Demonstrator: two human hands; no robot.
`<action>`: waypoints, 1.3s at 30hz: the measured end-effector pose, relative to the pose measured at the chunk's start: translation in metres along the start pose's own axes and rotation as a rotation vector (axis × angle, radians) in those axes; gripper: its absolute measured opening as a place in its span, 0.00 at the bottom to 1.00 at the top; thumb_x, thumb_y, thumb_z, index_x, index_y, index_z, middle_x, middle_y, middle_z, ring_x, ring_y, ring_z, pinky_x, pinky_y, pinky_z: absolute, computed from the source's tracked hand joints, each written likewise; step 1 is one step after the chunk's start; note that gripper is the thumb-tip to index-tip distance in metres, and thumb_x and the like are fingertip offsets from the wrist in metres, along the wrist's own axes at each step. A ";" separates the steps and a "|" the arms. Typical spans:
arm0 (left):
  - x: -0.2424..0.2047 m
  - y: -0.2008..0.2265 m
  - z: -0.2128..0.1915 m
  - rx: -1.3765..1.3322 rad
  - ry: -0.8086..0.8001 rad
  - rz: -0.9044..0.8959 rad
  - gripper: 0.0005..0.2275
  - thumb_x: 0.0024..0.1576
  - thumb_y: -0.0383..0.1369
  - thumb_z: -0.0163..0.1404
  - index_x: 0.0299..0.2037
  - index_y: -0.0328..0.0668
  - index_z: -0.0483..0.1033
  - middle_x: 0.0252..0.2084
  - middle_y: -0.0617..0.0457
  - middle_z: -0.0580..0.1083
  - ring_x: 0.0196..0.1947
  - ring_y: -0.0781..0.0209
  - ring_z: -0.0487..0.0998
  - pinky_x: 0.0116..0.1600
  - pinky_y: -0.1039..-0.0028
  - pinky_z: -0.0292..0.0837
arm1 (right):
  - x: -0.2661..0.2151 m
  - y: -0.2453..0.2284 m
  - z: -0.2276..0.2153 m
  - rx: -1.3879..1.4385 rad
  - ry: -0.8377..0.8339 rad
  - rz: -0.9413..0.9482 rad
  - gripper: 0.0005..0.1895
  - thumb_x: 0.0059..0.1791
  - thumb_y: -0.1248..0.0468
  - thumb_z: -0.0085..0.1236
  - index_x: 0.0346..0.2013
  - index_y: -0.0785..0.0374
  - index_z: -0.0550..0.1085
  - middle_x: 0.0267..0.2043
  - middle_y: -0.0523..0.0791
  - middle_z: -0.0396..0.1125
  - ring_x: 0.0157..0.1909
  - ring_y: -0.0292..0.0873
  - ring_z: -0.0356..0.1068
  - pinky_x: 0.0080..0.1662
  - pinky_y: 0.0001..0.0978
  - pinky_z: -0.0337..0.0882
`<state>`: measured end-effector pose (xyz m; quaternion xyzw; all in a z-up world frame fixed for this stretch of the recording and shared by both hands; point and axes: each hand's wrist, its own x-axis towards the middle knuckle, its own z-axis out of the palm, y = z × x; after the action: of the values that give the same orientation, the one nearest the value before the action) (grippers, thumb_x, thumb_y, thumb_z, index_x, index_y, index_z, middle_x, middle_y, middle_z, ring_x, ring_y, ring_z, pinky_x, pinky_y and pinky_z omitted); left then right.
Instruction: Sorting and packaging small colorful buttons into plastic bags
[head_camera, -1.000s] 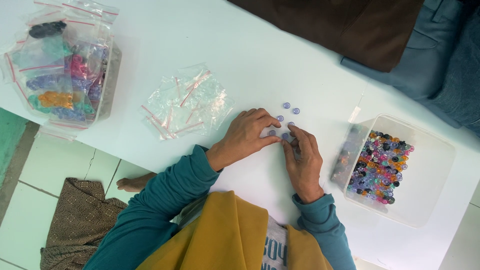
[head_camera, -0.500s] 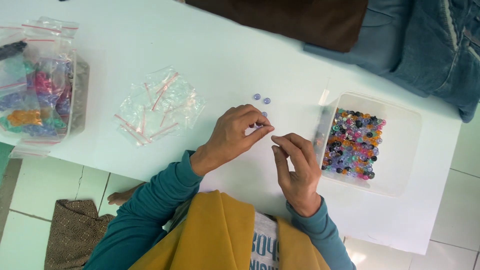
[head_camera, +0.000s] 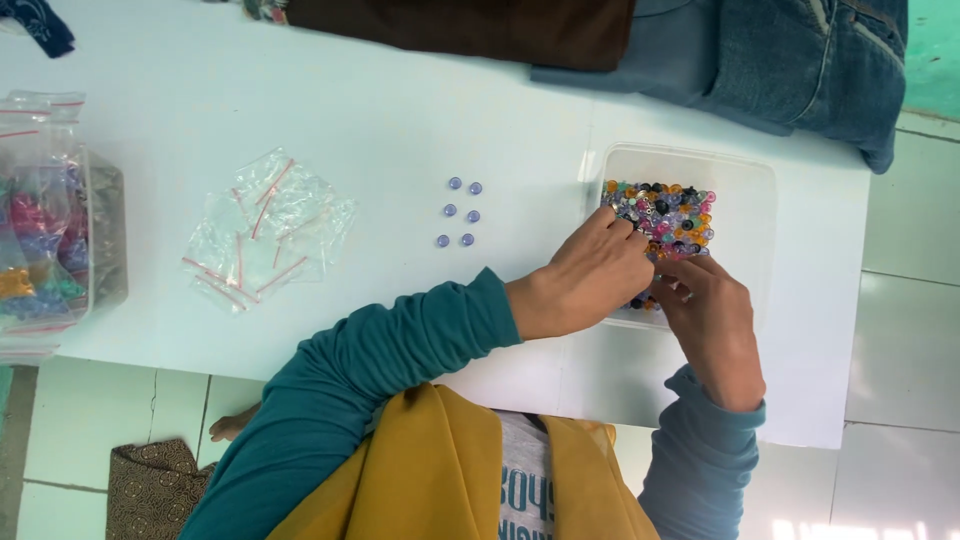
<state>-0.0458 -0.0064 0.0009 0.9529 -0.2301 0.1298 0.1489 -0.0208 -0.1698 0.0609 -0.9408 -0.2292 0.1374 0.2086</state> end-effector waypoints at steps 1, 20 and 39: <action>0.006 0.004 0.004 -0.002 -0.001 0.007 0.09 0.45 0.22 0.61 0.19 0.44 0.73 0.24 0.50 0.68 0.26 0.51 0.69 0.43 0.57 0.58 | 0.001 0.001 0.000 0.001 0.004 0.007 0.10 0.49 0.76 0.63 0.45 0.71 0.82 0.40 0.58 0.73 0.38 0.55 0.75 0.35 0.43 0.74; 0.017 0.007 0.038 0.095 -0.086 -0.050 0.05 0.47 0.20 0.57 0.22 0.39 0.79 0.22 0.46 0.73 0.25 0.49 0.75 0.42 0.55 0.58 | 0.016 0.019 0.016 -0.134 -0.128 0.133 0.06 0.49 0.70 0.63 0.40 0.67 0.82 0.34 0.51 0.73 0.37 0.54 0.77 0.37 0.43 0.78; -0.166 -0.063 -0.110 -0.301 0.182 -0.384 0.05 0.60 0.26 0.54 0.43 0.42 0.73 0.42 0.54 0.72 0.41 0.55 0.72 0.45 0.65 0.63 | -0.022 -0.123 0.039 0.282 0.175 -0.406 0.06 0.50 0.69 0.67 0.41 0.66 0.79 0.40 0.48 0.73 0.33 0.40 0.66 0.39 0.29 0.70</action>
<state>-0.1785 0.1519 0.0356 0.9307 -0.0472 0.1487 0.3308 -0.0991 -0.0685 0.0862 -0.8455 -0.3732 0.0415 0.3797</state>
